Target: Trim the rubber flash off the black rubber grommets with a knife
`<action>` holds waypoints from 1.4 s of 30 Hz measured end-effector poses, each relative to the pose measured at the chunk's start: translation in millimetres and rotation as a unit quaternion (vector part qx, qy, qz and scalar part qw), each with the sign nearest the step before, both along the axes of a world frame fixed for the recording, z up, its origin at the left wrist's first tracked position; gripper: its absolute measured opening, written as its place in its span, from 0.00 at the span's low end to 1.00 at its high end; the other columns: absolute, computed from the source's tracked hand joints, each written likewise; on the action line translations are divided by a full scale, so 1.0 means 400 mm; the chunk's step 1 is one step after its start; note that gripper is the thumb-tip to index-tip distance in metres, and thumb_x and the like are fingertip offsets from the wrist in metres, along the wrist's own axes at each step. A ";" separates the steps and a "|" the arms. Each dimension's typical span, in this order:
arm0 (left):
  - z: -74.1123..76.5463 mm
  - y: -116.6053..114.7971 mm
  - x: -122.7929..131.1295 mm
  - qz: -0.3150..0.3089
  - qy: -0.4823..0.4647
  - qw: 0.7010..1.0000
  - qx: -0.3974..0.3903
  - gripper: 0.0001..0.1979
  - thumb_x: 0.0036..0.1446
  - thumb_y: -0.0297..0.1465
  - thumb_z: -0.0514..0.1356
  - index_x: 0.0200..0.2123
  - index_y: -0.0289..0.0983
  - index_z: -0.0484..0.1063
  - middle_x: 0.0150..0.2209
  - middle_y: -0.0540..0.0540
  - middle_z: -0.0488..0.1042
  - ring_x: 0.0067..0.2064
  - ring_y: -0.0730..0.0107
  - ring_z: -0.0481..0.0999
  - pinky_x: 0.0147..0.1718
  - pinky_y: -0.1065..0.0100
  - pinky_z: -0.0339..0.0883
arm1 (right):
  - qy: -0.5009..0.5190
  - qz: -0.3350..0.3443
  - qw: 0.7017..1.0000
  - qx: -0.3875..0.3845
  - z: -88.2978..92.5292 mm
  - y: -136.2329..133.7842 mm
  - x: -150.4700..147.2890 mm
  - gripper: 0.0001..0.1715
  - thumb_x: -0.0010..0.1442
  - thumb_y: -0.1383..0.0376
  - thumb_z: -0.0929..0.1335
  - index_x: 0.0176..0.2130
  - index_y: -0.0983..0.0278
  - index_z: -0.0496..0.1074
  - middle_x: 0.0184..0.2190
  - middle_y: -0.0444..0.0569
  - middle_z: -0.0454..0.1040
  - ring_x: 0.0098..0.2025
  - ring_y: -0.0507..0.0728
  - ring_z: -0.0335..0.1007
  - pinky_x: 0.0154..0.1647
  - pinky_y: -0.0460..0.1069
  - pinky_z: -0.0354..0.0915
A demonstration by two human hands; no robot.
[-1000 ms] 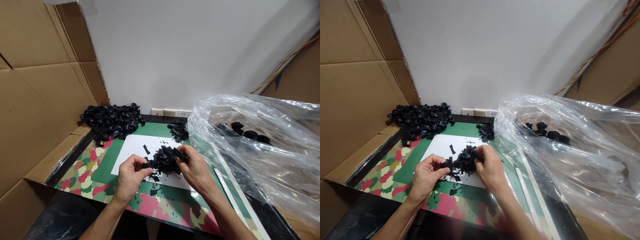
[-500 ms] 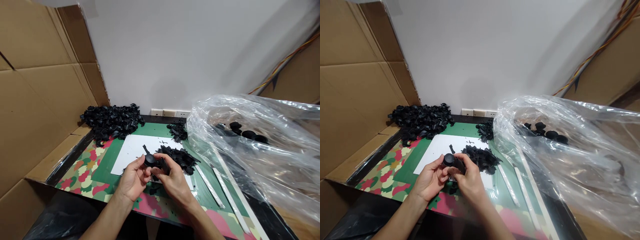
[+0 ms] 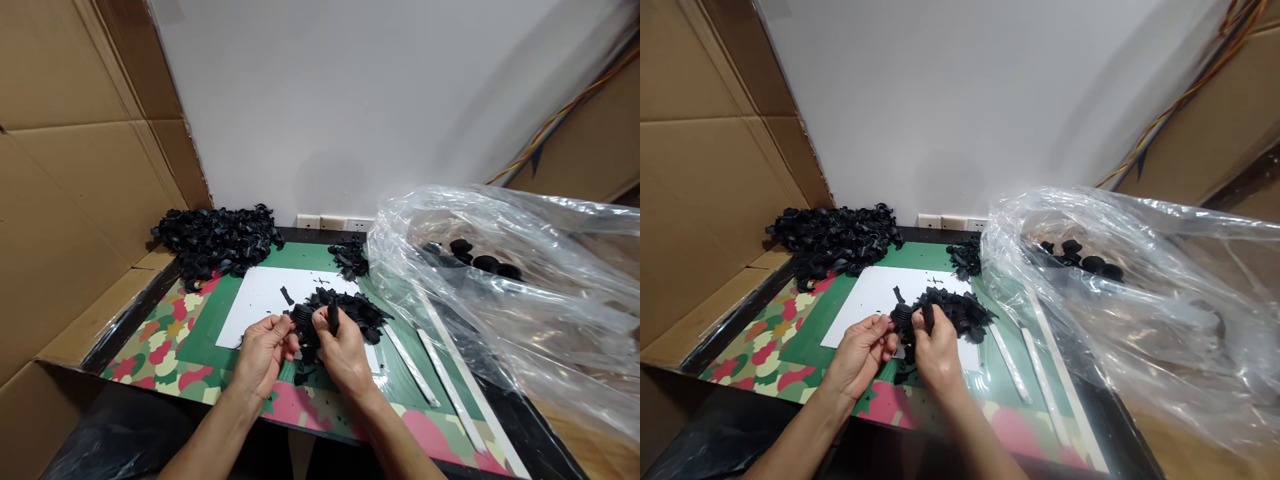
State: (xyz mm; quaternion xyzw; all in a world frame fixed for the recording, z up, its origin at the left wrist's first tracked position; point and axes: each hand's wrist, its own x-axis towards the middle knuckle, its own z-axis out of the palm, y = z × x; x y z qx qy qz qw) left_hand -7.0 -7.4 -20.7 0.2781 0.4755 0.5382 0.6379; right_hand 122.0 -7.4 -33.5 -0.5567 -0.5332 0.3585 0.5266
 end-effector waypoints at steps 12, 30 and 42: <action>0.017 0.027 -0.052 -0.080 0.294 0.948 0.097 0.14 0.49 0.40 0.63 0.31 0.34 0.78 0.20 0.49 0.72 0.20 0.75 0.66 0.19 0.74 0.57 | -0.104 -0.001 0.994 0.039 -0.008 0.003 0.034 0.13 0.59 0.57 0.59 0.26 0.60 0.61 0.20 0.43 0.66 0.22 0.54 0.61 0.24 0.47 0.58; 0.030 0.022 -0.009 -0.102 0.047 0.994 -0.004 0.19 0.34 0.38 0.73 0.28 0.30 0.77 0.19 0.50 0.71 0.15 0.82 0.63 0.14 0.77 0.53 | 0.007 0.068 0.989 0.132 0.006 -0.022 0.021 0.03 0.54 0.68 0.68 0.31 0.61 0.73 0.31 0.47 0.73 0.33 0.55 0.69 0.33 0.48 0.65; 0.033 -0.008 -0.004 -0.014 0.238 0.957 0.163 0.07 0.43 0.32 0.68 0.24 0.35 0.75 0.18 0.52 0.68 0.19 0.77 0.63 0.18 0.73 0.58 | -0.003 0.082 0.994 0.067 0.040 -0.008 0.001 0.09 0.52 0.65 0.63 0.22 0.61 0.63 0.19 0.41 0.62 0.22 0.52 0.57 0.25 0.46 0.56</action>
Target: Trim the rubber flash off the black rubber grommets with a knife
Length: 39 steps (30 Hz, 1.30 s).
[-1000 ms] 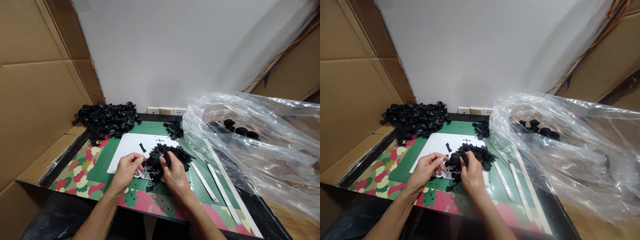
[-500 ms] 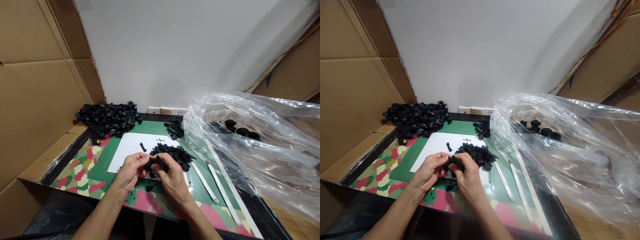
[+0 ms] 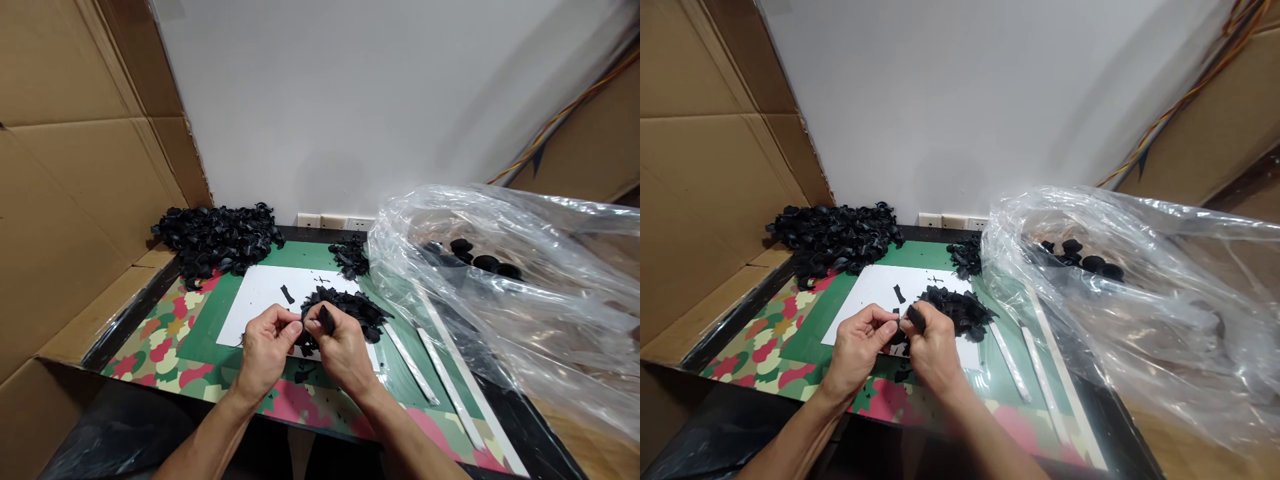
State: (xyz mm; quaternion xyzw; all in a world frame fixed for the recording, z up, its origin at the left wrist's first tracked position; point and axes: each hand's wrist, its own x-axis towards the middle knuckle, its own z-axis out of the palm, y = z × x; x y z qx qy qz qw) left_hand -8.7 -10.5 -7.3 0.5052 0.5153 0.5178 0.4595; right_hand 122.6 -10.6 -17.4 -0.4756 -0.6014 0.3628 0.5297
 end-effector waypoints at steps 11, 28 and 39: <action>0.007 -0.095 0.009 -0.123 -0.039 0.991 -0.037 0.03 0.47 0.29 0.67 0.24 0.36 0.77 0.22 0.47 0.73 0.24 0.72 0.69 0.24 0.71 0.62 | -0.053 -0.127 0.990 0.020 0.032 0.109 0.033 0.06 0.49 0.62 0.61 0.22 0.60 0.59 0.19 0.42 0.62 0.24 0.53 0.56 0.28 0.48 0.54; -0.022 -0.009 -0.054 -0.002 -0.388 0.908 -0.159 0.11 0.54 0.27 0.64 0.41 0.38 0.70 0.31 0.46 0.77 0.25 0.72 0.75 0.21 0.74 0.67 | -0.055 -0.037 0.998 -0.011 0.002 0.068 0.038 0.16 0.52 0.60 0.66 0.39 0.63 0.76 0.40 0.54 0.78 0.43 0.63 0.72 0.46 0.57 0.65; -0.032 -0.013 -0.061 -0.031 -0.440 0.872 -0.212 0.11 0.58 0.32 0.61 0.43 0.35 0.72 0.38 0.38 0.79 0.25 0.73 0.73 0.21 0.74 0.66 | 0.058 -0.044 0.994 -0.081 0.009 -0.004 0.053 0.21 0.53 0.49 0.68 0.33 0.64 0.77 0.25 0.49 0.72 0.26 0.56 0.64 0.25 0.49 0.61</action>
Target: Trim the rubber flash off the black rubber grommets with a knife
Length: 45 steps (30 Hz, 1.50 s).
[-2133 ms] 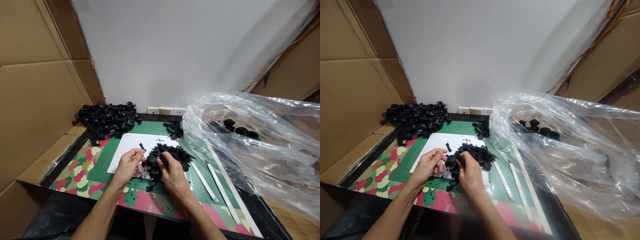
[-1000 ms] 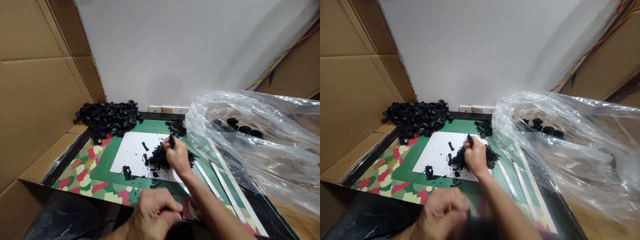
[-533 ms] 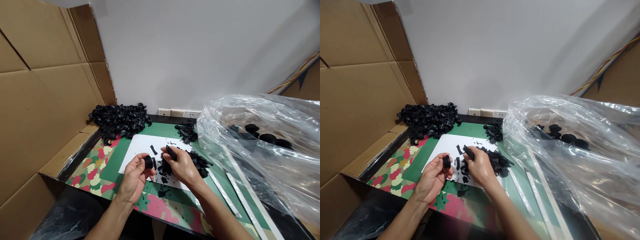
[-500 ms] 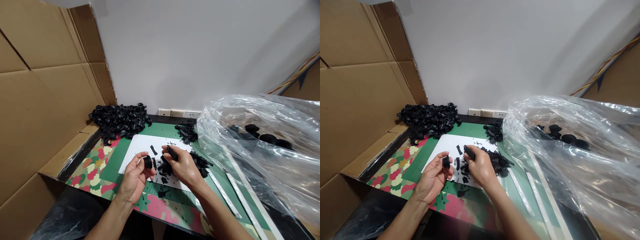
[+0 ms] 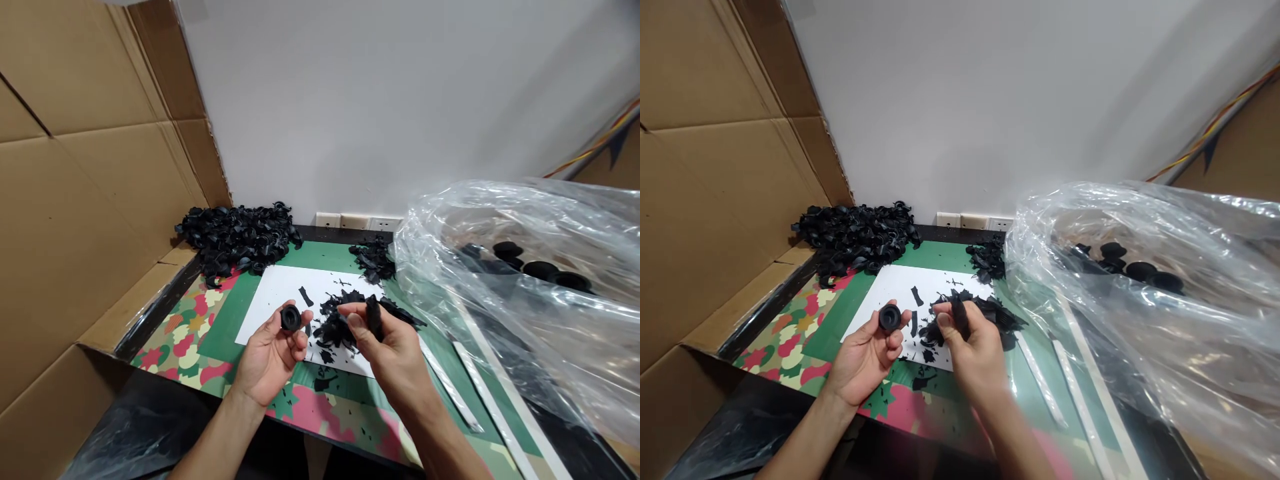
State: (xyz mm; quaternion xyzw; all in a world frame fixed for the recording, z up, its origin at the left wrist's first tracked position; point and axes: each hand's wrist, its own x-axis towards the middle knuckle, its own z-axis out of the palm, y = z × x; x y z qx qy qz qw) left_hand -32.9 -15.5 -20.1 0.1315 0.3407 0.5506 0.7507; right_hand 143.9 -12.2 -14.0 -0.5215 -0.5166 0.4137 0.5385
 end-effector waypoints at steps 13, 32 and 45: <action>-0.007 -0.019 0.019 -0.044 0.079 0.991 0.096 0.20 0.54 0.44 0.63 0.41 0.34 0.72 0.35 0.38 0.81 0.23 0.66 0.77 0.17 0.73 0.64 | 0.086 0.039 0.995 -0.043 -0.029 -0.029 -0.009 0.28 0.56 0.43 0.66 0.38 0.64 0.73 0.21 0.43 0.64 0.19 0.50 0.54 0.18 0.46 0.52; -0.024 -0.022 0.014 -0.092 0.013 0.990 0.103 0.20 0.60 0.45 0.56 0.40 0.33 0.76 0.32 0.40 0.82 0.23 0.66 0.78 0.16 0.74 0.63 | 0.003 0.056 0.997 -0.061 -0.020 -0.039 -0.018 0.23 0.55 0.48 0.66 0.29 0.65 0.74 0.18 0.41 0.60 0.21 0.51 0.51 0.23 0.47 0.53; -0.022 -0.024 0.025 -0.084 0.069 0.988 0.111 0.22 0.58 0.46 0.58 0.41 0.31 0.76 0.29 0.40 0.81 0.21 0.69 0.77 0.15 0.76 0.59 | 0.019 0.064 0.997 -0.050 -0.010 -0.040 -0.026 0.20 0.54 0.50 0.67 0.27 0.65 0.73 0.19 0.43 0.64 0.22 0.51 0.53 0.23 0.47 0.54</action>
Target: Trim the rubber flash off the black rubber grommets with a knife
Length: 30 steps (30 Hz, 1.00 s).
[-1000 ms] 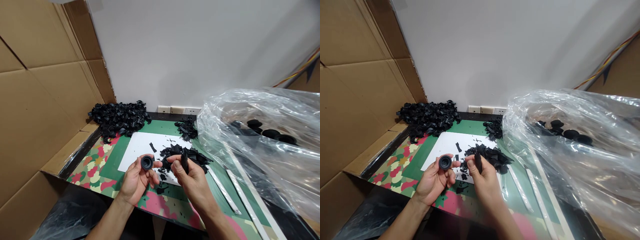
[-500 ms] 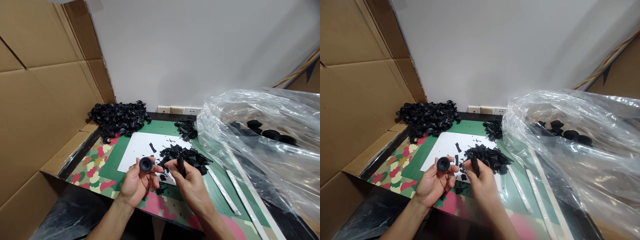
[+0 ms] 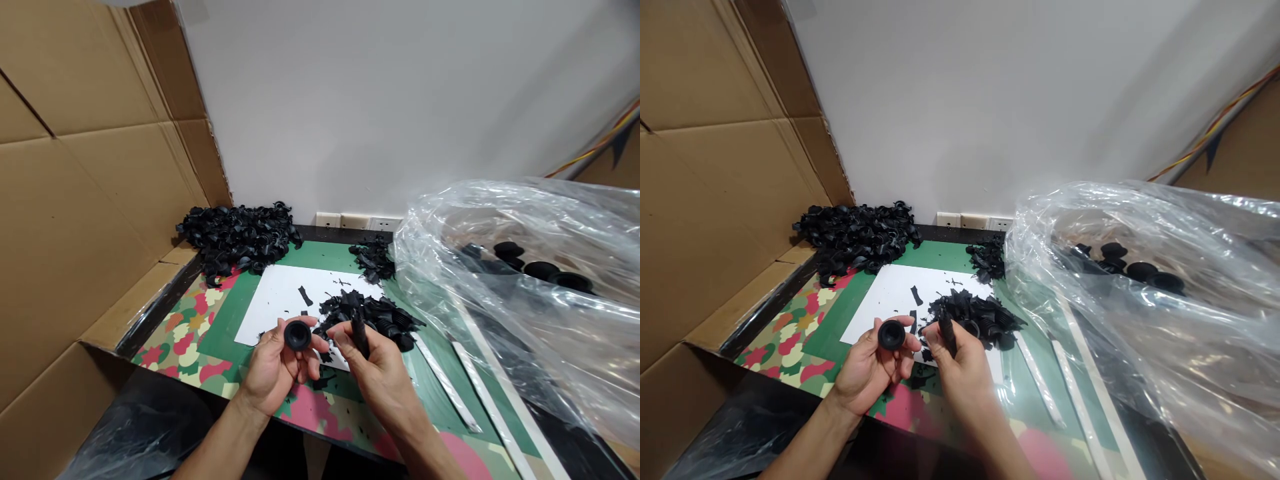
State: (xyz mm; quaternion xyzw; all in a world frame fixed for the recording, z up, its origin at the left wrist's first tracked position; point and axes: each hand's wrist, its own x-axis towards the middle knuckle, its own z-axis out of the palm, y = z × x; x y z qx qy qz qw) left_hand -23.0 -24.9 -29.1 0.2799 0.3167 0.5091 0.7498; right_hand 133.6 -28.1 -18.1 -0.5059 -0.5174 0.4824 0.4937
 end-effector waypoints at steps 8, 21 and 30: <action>0.006 0.002 0.000 0.004 0.007 1.000 -0.007 0.23 0.56 0.47 0.60 0.41 0.32 0.77 0.27 0.42 0.80 0.20 0.70 0.76 0.15 0.76 0.58 | 0.004 0.015 1.000 0.008 0.003 -0.001 -0.006 0.18 0.56 0.53 0.66 0.26 0.65 0.72 0.21 0.44 0.68 0.23 0.52 0.58 0.25 0.46 0.56; 0.003 0.011 -0.006 0.078 0.181 0.977 0.080 0.26 0.45 0.48 0.68 0.41 0.32 0.76 0.28 0.44 0.77 0.20 0.77 0.71 0.16 0.77 0.53 | 0.017 0.034 0.999 -0.003 -0.007 -0.001 -0.012 0.19 0.57 0.52 0.66 0.28 0.65 0.73 0.23 0.45 0.70 0.25 0.53 0.60 0.27 0.47 0.57; -0.002 0.002 -0.014 0.122 0.316 0.929 0.147 0.22 0.38 0.35 0.74 0.40 0.36 0.78 0.31 0.47 0.76 0.29 0.71 0.70 0.29 0.72 0.67 | 0.050 0.039 0.997 -0.041 -0.021 -0.002 -0.042 0.17 0.53 0.53 0.68 0.29 0.65 0.72 0.20 0.42 0.64 0.23 0.52 0.56 0.24 0.47 0.55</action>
